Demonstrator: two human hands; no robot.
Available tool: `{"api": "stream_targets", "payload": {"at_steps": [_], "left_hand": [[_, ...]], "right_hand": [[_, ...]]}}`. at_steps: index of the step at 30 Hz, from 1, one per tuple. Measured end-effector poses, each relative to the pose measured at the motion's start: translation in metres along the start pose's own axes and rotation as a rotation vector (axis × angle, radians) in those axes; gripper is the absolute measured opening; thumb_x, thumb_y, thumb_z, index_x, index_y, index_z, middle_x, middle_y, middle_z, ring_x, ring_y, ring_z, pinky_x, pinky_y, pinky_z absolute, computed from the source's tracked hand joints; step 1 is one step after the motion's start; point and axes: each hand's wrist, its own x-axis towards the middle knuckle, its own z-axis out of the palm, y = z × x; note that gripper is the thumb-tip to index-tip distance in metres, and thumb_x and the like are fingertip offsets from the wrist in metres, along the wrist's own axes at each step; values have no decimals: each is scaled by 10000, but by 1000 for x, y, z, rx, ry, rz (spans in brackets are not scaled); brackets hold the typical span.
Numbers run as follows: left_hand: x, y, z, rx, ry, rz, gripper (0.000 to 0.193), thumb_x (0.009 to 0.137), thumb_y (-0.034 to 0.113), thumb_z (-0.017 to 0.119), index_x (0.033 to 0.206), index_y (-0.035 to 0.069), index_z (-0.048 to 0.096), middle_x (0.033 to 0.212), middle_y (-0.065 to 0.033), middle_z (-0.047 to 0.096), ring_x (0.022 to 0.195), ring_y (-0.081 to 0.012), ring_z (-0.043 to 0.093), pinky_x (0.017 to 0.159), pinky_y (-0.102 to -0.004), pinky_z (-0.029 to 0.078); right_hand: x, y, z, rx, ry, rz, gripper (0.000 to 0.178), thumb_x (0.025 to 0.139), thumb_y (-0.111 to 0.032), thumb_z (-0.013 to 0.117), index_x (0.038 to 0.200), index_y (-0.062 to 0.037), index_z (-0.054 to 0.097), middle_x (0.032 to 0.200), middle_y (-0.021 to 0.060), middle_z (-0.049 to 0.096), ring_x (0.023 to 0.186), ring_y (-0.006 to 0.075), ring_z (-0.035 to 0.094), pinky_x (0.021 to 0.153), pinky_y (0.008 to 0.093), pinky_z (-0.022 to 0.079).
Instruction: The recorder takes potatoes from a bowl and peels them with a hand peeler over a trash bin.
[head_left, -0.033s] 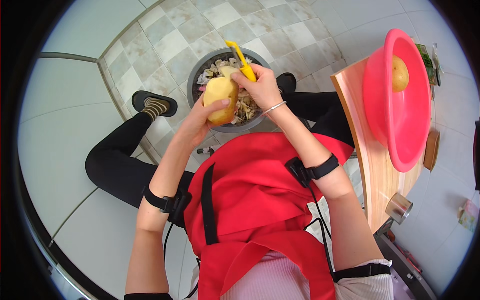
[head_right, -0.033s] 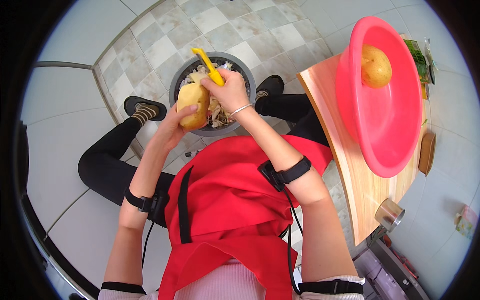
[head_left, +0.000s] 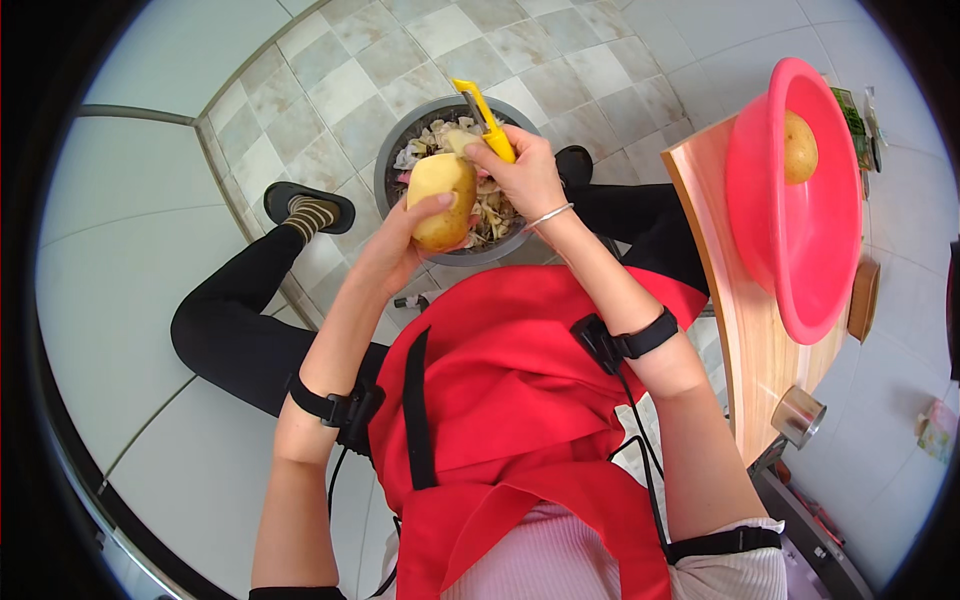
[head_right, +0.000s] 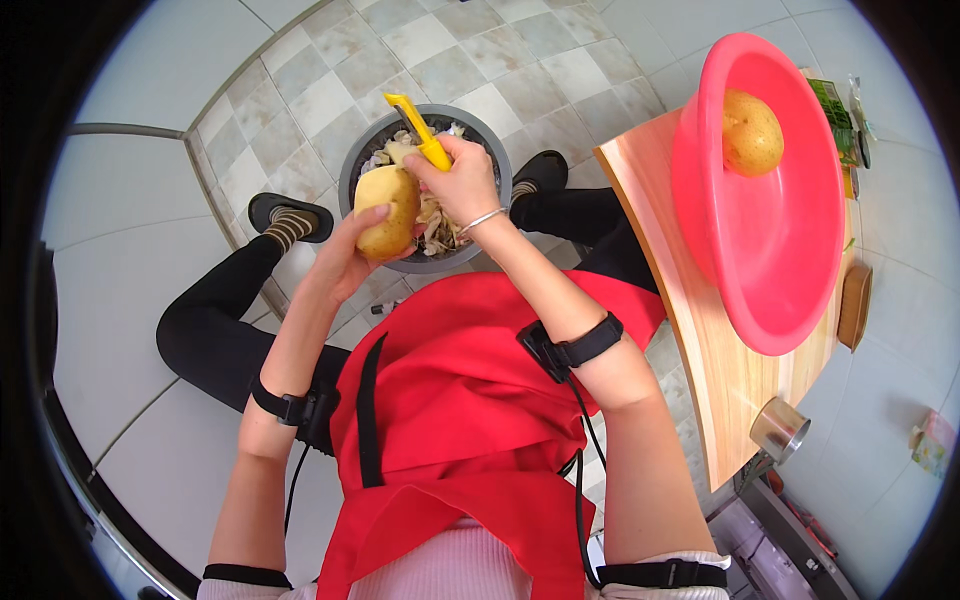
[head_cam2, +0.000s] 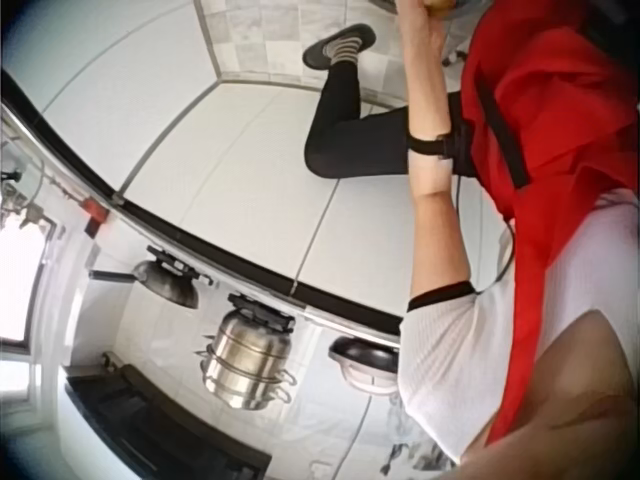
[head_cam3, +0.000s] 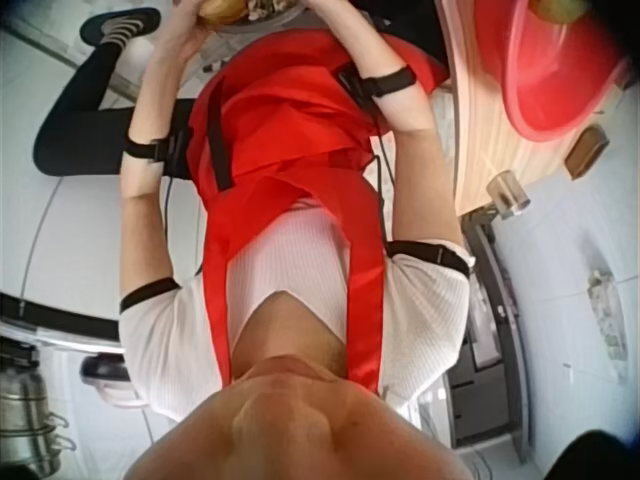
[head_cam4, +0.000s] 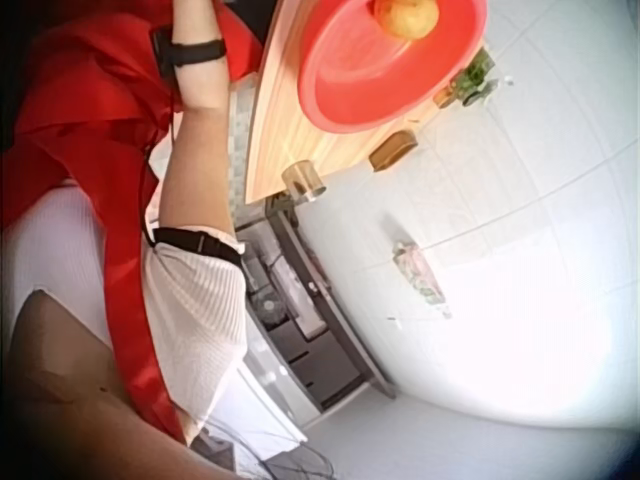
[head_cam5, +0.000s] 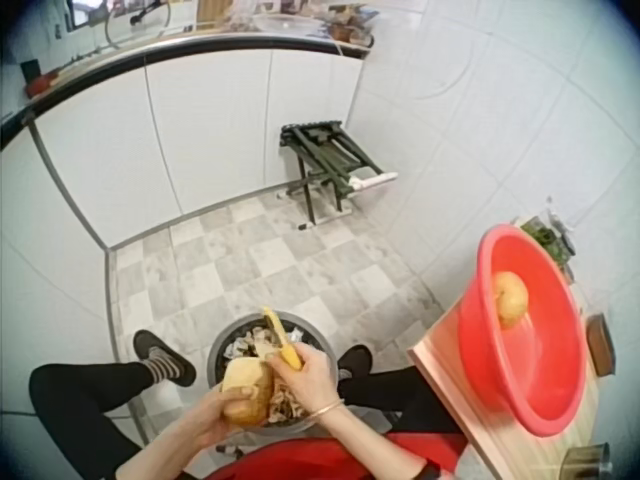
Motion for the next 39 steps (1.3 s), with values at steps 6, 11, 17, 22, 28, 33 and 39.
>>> {"api": "stream_targets", "payload": {"at_steps": [6,11,17,22,28,33,39], "left_hand": [[14,-2,2,-245,66,123,521,859,330,535,1265,36,394,1163,-130,532,1040,-260,566,879,-378,498],[23,-4,-12,-269,43,78,501,897,392,446,1270,62,398,1194,-117,517,1068,-230,546,886,-371,491],[26,-5,-3,-347,94,138,504,929,474,370,1253,93,435,1211,-84,514,1093,-207,524,917,-380,459],[31,-9,-4,-342,114,150,523,926,516,367,1252,114,445,1207,-72,519,1095,-209,519,917,-379,446],[25,-7,-3,-284,185,163,483,921,493,407,1229,123,451,1186,-69,526,1074,-204,524,891,-387,454],[20,-12,-3,-332,293,127,477,891,496,474,1209,142,455,1155,-65,533,1024,-213,535,799,-389,475],[19,-14,-14,-340,287,91,465,881,466,513,1197,131,449,1108,-73,537,972,-226,538,768,-381,486]], "right_hand": [[1,8,-13,-583,150,-224,416,761,-382,669,903,3,600,725,203,626,701,389,613,597,453,471],[-22,-12,-4,-559,57,-145,329,837,-385,585,864,-58,595,660,180,611,635,374,605,545,446,458],[-48,-15,11,-784,8,-326,290,868,-356,556,886,-73,617,591,143,587,565,333,597,481,400,458],[-44,-10,11,-1002,26,-370,278,873,-370,544,907,-103,613,552,129,573,527,315,590,443,400,447],[-33,-4,18,-952,69,-383,273,880,-372,528,798,-113,558,533,128,559,497,321,573,423,420,427],[-20,6,24,-992,63,-368,321,897,-410,478,765,-121,525,535,135,561,503,343,570,431,435,433],[-6,21,29,-1008,41,-324,337,898,-440,453,786,-132,532,539,141,560,500,345,572,430,435,436]]}}
